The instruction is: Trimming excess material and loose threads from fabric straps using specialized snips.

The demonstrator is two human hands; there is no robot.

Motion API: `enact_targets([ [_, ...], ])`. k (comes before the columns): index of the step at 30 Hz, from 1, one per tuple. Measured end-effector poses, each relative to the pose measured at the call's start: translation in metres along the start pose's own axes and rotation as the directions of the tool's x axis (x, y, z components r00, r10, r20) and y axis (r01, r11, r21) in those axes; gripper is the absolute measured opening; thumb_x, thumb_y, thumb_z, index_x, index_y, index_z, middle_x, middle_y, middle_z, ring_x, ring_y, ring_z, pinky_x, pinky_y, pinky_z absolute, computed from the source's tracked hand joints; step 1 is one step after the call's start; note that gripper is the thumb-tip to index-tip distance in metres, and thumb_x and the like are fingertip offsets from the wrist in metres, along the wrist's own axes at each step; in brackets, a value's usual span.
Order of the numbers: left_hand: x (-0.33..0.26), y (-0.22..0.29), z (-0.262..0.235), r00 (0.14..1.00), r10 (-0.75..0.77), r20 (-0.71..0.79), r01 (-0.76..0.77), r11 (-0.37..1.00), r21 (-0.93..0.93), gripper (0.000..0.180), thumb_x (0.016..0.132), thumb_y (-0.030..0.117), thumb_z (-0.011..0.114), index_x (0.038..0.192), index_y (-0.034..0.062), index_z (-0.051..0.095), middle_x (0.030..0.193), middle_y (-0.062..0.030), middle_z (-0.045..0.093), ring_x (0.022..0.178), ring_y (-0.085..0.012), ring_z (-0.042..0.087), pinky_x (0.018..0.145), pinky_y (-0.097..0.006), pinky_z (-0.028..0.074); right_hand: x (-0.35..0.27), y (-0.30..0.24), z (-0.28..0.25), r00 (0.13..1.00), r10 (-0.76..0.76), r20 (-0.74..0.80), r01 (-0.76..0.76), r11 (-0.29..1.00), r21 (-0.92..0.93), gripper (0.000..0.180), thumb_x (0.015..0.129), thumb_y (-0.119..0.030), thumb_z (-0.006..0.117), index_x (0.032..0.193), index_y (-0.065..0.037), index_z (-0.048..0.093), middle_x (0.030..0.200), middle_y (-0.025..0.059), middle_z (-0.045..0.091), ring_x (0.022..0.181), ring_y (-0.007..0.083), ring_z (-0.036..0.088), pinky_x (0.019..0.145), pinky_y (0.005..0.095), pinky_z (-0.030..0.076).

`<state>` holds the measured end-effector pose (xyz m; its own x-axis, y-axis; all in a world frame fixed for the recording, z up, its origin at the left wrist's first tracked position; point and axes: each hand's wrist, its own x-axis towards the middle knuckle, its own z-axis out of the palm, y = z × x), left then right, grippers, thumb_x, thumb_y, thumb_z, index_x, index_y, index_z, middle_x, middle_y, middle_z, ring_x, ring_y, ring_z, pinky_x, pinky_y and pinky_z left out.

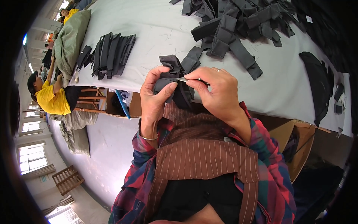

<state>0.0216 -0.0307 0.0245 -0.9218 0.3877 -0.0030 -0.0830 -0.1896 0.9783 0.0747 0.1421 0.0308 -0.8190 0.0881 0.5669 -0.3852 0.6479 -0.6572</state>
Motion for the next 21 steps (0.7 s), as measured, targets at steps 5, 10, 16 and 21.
enact_targets([
  [5,-0.003,-0.002,0.005,0.992,0.122,0.015,-0.123,0.989,0.083,0.038,0.077,-0.001,0.072,0.100,0.0082,0.044,0.096,-0.0014,0.054,0.086,-0.0075,0.052,0.074,-0.021,0.045,0.013,-0.007,-0.001,0.965,0.249,-0.082,-0.200,0.900,0.388,0.017,0.081,-0.010,0.070,0.094,-0.003,0.064,0.073,0.0012,0.063,0.066,0.0072,0.054,0.061,0.0217,0.043],
  [10,-0.008,0.007,0.019,0.988,0.131,0.076,-0.143,0.973,0.183,0.045,0.074,-0.005,0.073,0.102,0.0081,0.041,0.096,-0.0052,0.055,0.083,-0.0086,0.055,0.071,-0.020,0.047,0.025,0.008,-0.006,0.932,0.342,0.124,-0.363,0.857,0.367,0.015,0.082,-0.012,0.070,0.087,0.000,0.062,0.069,0.0003,0.058,0.064,0.0042,0.047,0.058,0.0202,0.039],
  [16,-0.029,0.038,0.022,0.910,0.383,0.161,-0.415,0.855,0.310,0.071,0.073,-0.007,0.067,0.136,0.0042,0.036,0.116,-0.0118,0.051,0.101,-0.0188,0.056,0.089,-0.030,0.045,0.028,-0.037,-0.043,0.935,0.282,0.213,-0.353,0.736,0.577,0.008,0.083,-0.006,0.066,0.081,0.001,0.062,0.066,-0.0026,0.056,0.064,0.0017,0.047,0.055,0.0188,0.036],
  [21,0.000,0.025,0.021,0.982,0.178,0.067,-0.190,0.920,0.342,0.054,0.074,-0.007,0.062,0.126,0.0016,0.050,0.106,-0.0113,0.063,0.103,-0.0147,0.057,0.090,-0.027,0.042,0.027,-0.011,-0.022,0.931,0.319,0.176,-0.363,0.776,0.516,0.011,0.085,-0.009,0.064,0.080,0.001,0.062,0.065,-0.0022,0.054,0.062,0.0026,0.045,0.055,0.0200,0.035],
])
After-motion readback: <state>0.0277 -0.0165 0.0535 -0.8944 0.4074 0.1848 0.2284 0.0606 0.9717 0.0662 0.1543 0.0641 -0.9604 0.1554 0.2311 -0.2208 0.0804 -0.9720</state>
